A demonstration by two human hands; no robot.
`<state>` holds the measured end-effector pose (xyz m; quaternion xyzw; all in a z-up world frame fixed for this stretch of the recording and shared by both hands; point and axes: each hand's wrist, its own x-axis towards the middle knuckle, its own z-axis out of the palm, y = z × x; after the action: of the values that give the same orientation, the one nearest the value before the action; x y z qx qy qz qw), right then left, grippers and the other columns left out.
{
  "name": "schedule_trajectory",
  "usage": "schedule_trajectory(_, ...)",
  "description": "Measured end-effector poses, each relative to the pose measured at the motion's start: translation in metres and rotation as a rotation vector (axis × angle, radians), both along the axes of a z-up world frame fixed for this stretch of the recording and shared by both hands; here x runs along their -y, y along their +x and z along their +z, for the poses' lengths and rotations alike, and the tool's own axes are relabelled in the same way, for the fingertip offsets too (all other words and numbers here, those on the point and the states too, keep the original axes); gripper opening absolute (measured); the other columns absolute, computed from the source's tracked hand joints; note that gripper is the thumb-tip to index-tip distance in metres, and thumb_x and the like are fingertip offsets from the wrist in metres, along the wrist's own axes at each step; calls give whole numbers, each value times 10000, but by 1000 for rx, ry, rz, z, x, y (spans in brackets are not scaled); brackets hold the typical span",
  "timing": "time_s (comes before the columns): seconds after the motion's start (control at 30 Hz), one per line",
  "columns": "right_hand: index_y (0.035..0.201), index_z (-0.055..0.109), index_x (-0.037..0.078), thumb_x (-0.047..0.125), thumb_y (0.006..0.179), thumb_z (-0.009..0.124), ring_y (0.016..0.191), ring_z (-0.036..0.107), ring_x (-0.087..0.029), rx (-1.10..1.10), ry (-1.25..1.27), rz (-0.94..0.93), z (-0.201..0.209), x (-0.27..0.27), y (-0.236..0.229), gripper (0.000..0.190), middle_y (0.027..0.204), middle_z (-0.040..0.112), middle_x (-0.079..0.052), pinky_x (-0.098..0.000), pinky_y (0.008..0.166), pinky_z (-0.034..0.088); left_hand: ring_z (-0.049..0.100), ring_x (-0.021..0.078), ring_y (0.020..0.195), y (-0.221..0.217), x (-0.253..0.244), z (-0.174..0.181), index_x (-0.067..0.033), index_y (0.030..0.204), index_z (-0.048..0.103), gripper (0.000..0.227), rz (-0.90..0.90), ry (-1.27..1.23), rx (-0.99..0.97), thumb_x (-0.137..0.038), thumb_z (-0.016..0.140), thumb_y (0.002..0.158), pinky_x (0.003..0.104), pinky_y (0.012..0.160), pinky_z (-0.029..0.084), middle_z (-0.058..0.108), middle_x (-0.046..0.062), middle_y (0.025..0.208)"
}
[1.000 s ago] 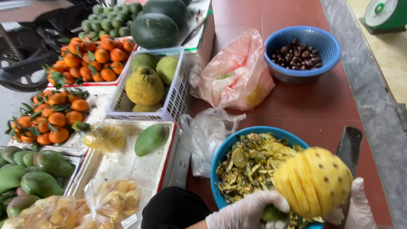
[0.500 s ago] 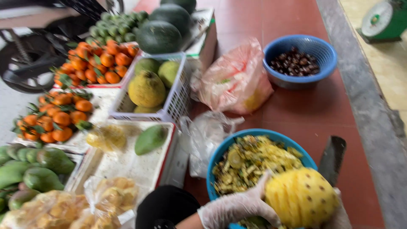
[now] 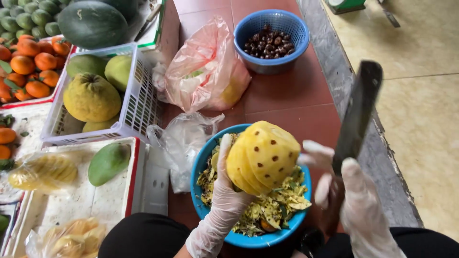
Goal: Carving spiral grooves into a peeled pineapple to remove the eyes using a knife
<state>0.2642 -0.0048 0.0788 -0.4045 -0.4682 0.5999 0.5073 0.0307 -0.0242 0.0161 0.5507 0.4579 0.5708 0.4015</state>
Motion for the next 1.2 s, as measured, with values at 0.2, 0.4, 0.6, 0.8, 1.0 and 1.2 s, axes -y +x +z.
schedule_trajectory(0.2, 1295, 686, -41, 359, 862, 751, 511, 707, -162, 129, -122, 264, -51, 37, 4, 593, 936, 880, -263, -286, 481, 599, 592, 303, 1393, -15, -10, -6, -38, 1629, 201, 1081, 370, 126, -266, 14, 854, 769, 326, 1118, 488, 465, 196, 1613)
schedule_trajectory(0.4, 1162, 841, 28, 406, 727, 832, 448, 585, -171, 394, -368, 221, -69, 43, -38, 576, 640, 805, -134, -294, 469, 457, 729, 214, 1088, -22, -18, -15, -53, 1606, 289, 884, 566, 332, -378, -20, 815, 896, 292, 919, 611, 666, 131, 1377)
schedule_trajectory(0.6, 1199, 812, 55, 446, 676, 841, 482, 535, -184, 466, -512, 237, -54, 41, -55, 654, 692, 706, -107, -309, 511, 402, 688, 232, 1175, -27, -15, -15, -15, 1563, 357, 858, 575, 326, -311, -5, 833, 849, 305, 1010, 564, 602, 162, 1463)
schedule_trajectory(0.8, 1245, 793, 133, 532, 647, 791, 563, 616, -180, 614, -516, 249, -42, 37, -53, 718, 723, 747, -88, -310, 593, 471, 624, 278, 1324, -30, -13, -22, -59, 1464, 486, 787, 557, 277, -250, 43, 855, 777, 327, 1096, 501, 472, 180, 1611)
schedule_trajectory(1.0, 1193, 844, 103, 502, 685, 789, 588, 585, -178, 567, -526, 260, -43, 41, -51, 648, 736, 724, -86, -306, 613, 445, 659, 235, 1265, -28, -9, -23, -39, 1591, 329, 898, 538, 285, -273, -7, 832, 847, 303, 1055, 538, 535, 161, 1557)
schedule_trajectory(1.2, 1162, 855, 5, 425, 686, 807, 518, 513, -208, 419, -597, 195, -37, 40, -52, 637, 665, 693, -150, -325, 545, 361, 676, 239, 1223, -26, -11, -19, -42, 1600, 301, 892, 542, 289, -308, 21, 806, 869, 309, 1031, 562, 577, 155, 1497)
